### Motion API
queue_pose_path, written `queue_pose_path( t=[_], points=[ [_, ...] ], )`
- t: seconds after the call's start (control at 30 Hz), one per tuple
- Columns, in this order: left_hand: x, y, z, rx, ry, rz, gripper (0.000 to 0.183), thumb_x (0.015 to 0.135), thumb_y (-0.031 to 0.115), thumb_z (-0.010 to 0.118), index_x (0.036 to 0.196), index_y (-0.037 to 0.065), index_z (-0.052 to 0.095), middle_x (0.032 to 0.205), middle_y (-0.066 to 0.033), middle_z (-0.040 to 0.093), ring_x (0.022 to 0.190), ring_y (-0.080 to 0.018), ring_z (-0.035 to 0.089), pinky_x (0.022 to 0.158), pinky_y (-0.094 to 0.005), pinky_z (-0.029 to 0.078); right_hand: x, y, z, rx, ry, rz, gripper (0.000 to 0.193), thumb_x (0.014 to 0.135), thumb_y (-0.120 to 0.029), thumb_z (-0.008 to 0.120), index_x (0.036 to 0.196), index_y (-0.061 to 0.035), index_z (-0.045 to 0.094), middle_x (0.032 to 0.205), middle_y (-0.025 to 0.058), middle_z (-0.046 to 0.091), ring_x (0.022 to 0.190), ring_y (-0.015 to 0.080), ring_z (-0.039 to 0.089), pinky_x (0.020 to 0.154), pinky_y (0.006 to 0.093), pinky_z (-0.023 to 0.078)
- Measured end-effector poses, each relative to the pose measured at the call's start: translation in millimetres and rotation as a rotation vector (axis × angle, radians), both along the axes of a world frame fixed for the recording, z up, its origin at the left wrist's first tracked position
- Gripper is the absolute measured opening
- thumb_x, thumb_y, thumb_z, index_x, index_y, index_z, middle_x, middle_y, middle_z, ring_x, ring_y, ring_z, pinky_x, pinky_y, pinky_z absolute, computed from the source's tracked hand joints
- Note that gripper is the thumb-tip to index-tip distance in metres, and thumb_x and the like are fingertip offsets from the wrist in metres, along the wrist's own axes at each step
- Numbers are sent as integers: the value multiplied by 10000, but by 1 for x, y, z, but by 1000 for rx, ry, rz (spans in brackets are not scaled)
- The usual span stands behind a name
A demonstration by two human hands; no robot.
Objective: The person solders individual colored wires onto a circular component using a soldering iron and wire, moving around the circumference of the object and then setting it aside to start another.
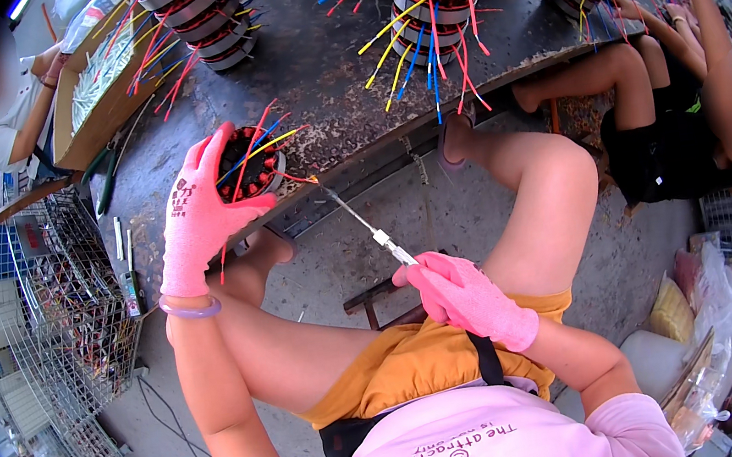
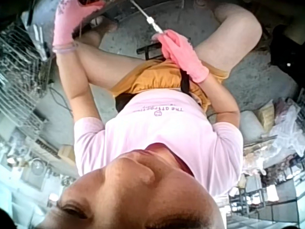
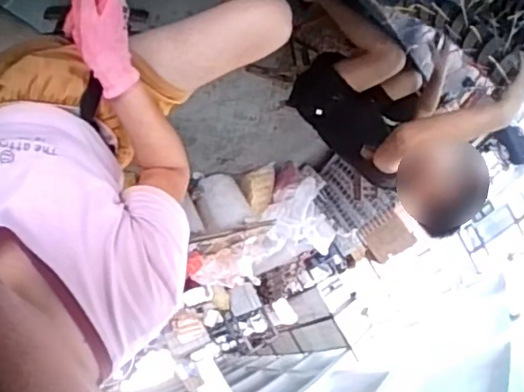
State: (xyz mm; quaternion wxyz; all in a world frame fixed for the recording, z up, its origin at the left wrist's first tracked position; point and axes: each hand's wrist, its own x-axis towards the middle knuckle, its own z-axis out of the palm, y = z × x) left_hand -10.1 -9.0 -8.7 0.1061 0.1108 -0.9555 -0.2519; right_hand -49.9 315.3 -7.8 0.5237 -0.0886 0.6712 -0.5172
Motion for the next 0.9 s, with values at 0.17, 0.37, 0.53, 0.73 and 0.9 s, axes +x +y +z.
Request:
queue_pose_path(
  t=[0.17,0.37,0.53,0.73,0.9],
  points=[
    [0,0,-1,-2,-5,3,957,593,226,892,1435,51,471,1365,-154,539,1221,-348,560,1028,-395,467,0,0,-1,-13,-32,-15,343,1020,-310,468,1042,-7,627,626,35,500,537,95,472,532,274,393],
    [-1,3,3,5,-18,8,962,592,229,885,1439,47,468,1371,-162,533,1235,-348,556,1036,-396,462,2,2,-7,-35,-55,-45,344,1020,-353,481,1109,-55,628,590,-6,478,445,52,348,428,228,262],
    [-1,2,1,-7,-35,24,964,593,243,883,1441,50,466,1370,-168,534,1240,-348,554,1040,-399,460,3,3,-13,-63,-25,-28,356,1021,-360,480,1116,-50,629,594,-4,481,445,52,350,425,230,264],
    [-1,-1,-1,-16,-38,13,974,595,251,885,1449,56,458,1377,-171,525,1247,-355,546,1042,-404,457,1,2,-8,-52,-35,-33,363,1019,-359,485,1128,-45,631,599,-2,488,445,52,357,421,233,263],
    [-1,0,-1,-16,-34,17,978,595,252,889,1450,56,456,1379,-175,520,1247,-357,545,1043,-405,455,2,3,-10,-55,-42,-41,362,1018,-355,488,1127,-41,631,601,-2,491,437,52,357,414,236,262]
  ],
)
